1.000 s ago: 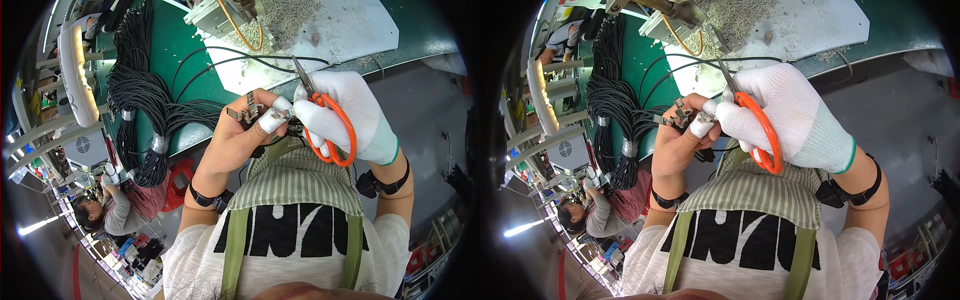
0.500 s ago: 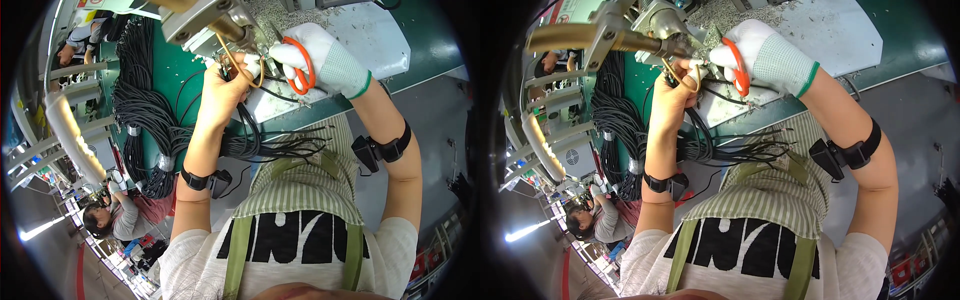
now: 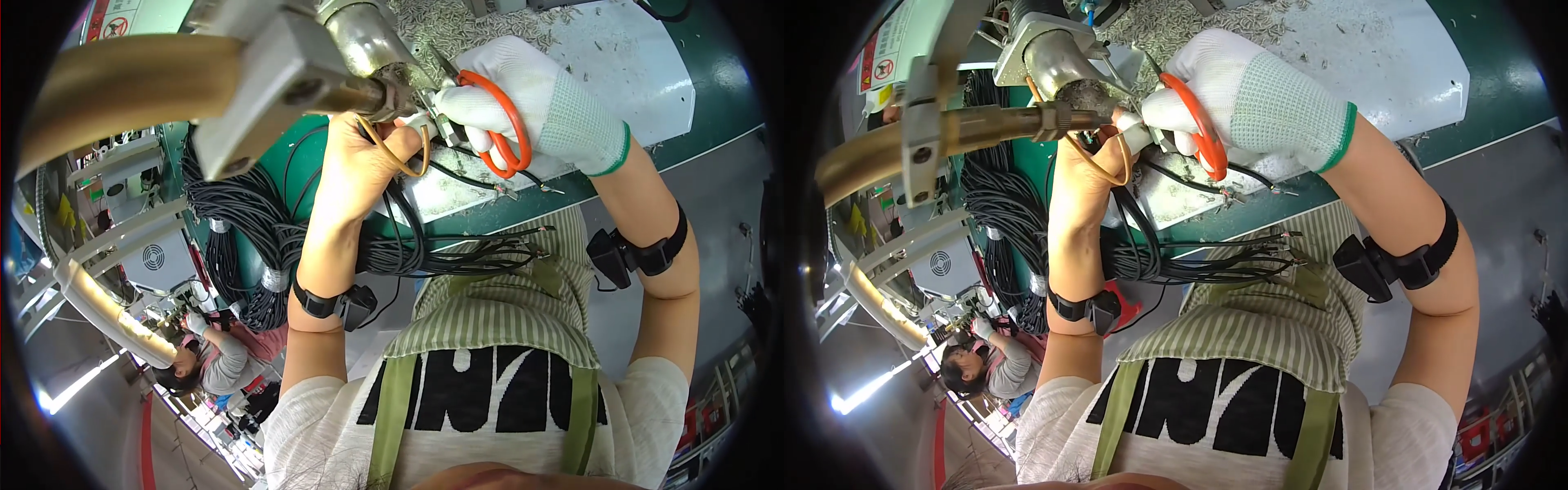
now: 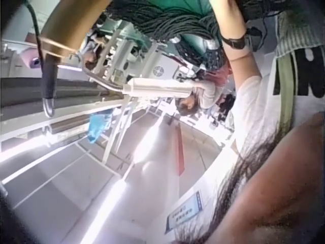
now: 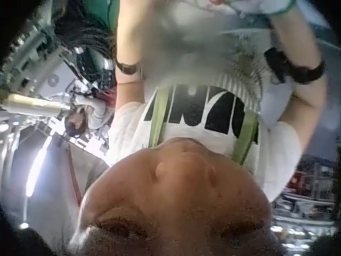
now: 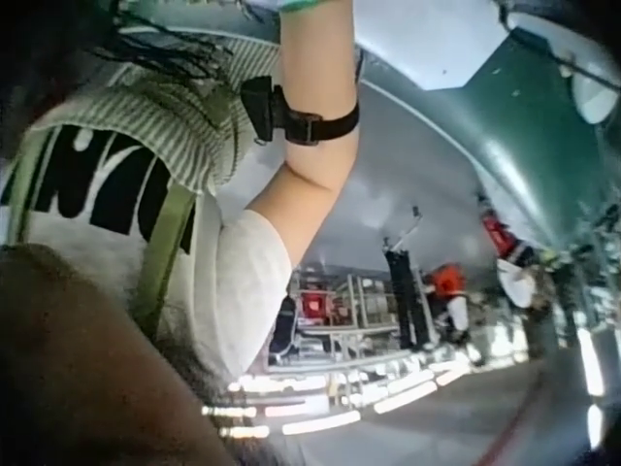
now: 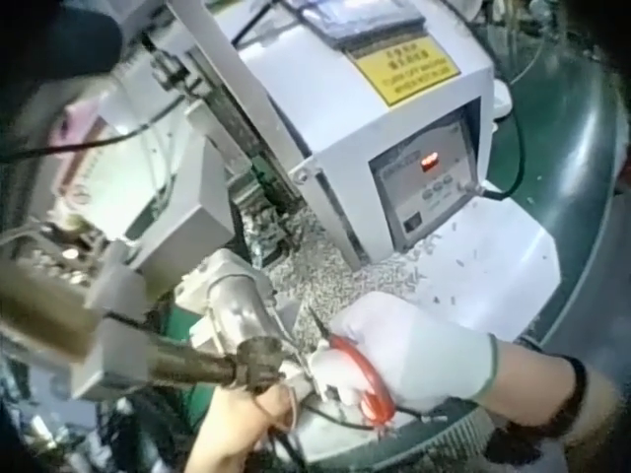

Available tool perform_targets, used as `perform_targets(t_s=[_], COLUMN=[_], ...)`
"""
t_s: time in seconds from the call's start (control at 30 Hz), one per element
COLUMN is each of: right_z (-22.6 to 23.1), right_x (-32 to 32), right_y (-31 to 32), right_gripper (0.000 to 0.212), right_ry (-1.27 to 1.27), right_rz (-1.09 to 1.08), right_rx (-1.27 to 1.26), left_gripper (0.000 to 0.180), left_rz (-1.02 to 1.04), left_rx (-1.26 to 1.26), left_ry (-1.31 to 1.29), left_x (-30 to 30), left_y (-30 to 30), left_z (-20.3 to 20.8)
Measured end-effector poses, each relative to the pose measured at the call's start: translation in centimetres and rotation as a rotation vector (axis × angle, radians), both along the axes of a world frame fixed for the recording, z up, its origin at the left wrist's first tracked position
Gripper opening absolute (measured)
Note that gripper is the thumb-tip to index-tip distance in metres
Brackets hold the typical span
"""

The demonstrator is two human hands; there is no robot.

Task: The person processes a bundle of cables by picking up a cable, trimming the wire ends with shears, and inserting the cable into a soldering machine. After the machine cycles, the person removes the cable and places it onto a growing pile on the workbench.

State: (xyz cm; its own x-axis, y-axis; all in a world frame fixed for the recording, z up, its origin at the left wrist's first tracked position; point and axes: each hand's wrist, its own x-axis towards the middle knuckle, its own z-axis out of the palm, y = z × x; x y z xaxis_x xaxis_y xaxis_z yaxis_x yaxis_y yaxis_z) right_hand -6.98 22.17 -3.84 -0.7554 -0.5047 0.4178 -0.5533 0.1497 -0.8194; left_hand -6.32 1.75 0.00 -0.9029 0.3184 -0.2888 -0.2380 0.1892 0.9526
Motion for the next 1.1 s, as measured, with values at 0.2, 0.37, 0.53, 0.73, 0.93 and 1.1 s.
perform_targets(t_s=[0.2,0.37,0.53,0.73,0.93,1.1], right_z=[0.8,0.4,-0.1,1.0,5.2,7.2], right_x=[0.3,0.3,0.3,1.0,6.7,11.8], right_y=[0.3,0.0,-0.1,-0.3,3.0,0.7], right_gripper=[0.029,0.028,0.028,0.027,0.024,0.021], right_ry=[-0.173,-0.115,-0.374,-0.215,-0.654,-0.158], right_rz=[0.024,0.019,-0.025,-0.031,-0.244,-0.552], right_rx=[-0.013,-0.047,-0.154,-0.098,-0.062,0.312], left_gripper=[0.018,0.017,0.016,0.011,0.011,0.015], left_rz=[0.059,0.039,0.012,-0.088,0.014,-0.442], left_rx=[-0.081,-0.032,-0.041,-0.068,0.203,0.237], left_ry=[-0.006,0.044,0.037,-0.005,-0.010,-0.318], left_x=[0.4,0.2,0.2,0.1,4.5,7.8], left_y=[0.1,0.0,-0.4,-0.4,-2.8,-2.5], left_z=[-0.1,-0.5,-0.7,0.0,0.8,3.0])
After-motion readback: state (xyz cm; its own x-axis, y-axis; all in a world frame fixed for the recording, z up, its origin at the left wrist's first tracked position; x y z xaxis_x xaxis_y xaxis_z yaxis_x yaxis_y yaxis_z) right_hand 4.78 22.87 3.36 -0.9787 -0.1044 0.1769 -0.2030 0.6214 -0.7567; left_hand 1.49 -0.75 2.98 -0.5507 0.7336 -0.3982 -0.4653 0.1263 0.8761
